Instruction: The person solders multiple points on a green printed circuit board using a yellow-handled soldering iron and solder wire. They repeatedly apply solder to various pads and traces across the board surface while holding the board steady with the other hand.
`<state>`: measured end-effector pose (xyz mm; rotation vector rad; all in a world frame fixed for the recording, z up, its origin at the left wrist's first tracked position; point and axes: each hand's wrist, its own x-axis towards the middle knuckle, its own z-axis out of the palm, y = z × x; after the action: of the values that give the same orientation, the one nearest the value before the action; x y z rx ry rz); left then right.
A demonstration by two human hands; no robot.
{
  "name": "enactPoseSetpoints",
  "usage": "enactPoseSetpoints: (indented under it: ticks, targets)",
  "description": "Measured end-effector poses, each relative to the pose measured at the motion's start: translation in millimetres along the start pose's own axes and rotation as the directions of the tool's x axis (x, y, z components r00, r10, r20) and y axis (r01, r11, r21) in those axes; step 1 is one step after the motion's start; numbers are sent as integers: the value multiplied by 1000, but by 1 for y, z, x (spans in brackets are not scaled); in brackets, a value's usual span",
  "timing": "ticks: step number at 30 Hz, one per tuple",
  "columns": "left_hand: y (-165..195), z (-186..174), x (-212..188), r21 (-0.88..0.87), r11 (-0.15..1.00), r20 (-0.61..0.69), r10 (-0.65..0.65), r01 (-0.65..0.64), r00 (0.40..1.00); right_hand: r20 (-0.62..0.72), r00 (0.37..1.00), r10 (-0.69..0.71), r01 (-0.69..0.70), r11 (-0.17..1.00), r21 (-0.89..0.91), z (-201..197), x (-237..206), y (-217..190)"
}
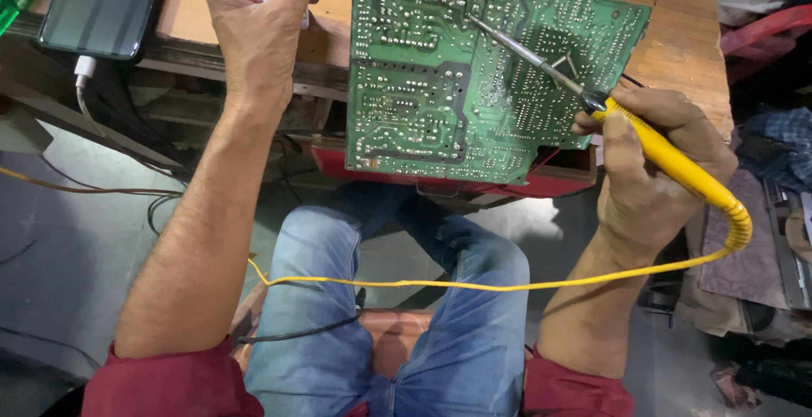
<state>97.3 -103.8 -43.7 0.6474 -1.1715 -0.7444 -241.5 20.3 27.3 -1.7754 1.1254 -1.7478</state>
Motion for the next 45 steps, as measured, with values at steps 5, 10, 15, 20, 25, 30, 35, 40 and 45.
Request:
enactPoseSetpoints:
  ticks: [5, 10, 15, 20, 25, 30, 35, 40, 45]
  targets:
    - [0, 2, 1, -14, 1000, -15, -9, 9, 1000, -1, 1000, 7, -7, 1000, 18, -2, -1, 3]
    - [-1, 0, 1, -15, 1000, 6, 9, -9, 1000, -4, 1000, 9, -9, 999, 47, -2, -3, 5]
    - [-2, -1, 1, 9, 1000, 5, 1, -1, 1000, 12, 1000, -20, 20, 999, 32, 0, -3, 2]
    - [-1, 0, 1, 12, 1000, 0, -8, 8, 1000, 14, 1000, -2, 2, 999, 39, 1, -9, -3]
    - [-1, 1, 1, 20, 1000, 12, 6, -6, 1000, 11, 999, -31, 31, 999, 6, 3, -12, -3]
    - [0, 0, 1, 29, 999, 27, 19, -20, 999, -42, 999, -6, 5, 1000, -20, 4, -10, -4]
    - [0, 2, 1, -3, 1000, 30, 22, -22, 999, -28, 999, -21, 21, 1000, 9, 8, -9, -2]
    - [1, 3, 2, -13, 1000, 8, -1, 2, 1000, 10, 1000, -14, 14, 997, 72, 12, -19, -3]
    - [2, 4, 1, -52, 998, -20, -22, 21, 1000, 75, 994, -80, 85, 994, -71, 12, -34, -7]
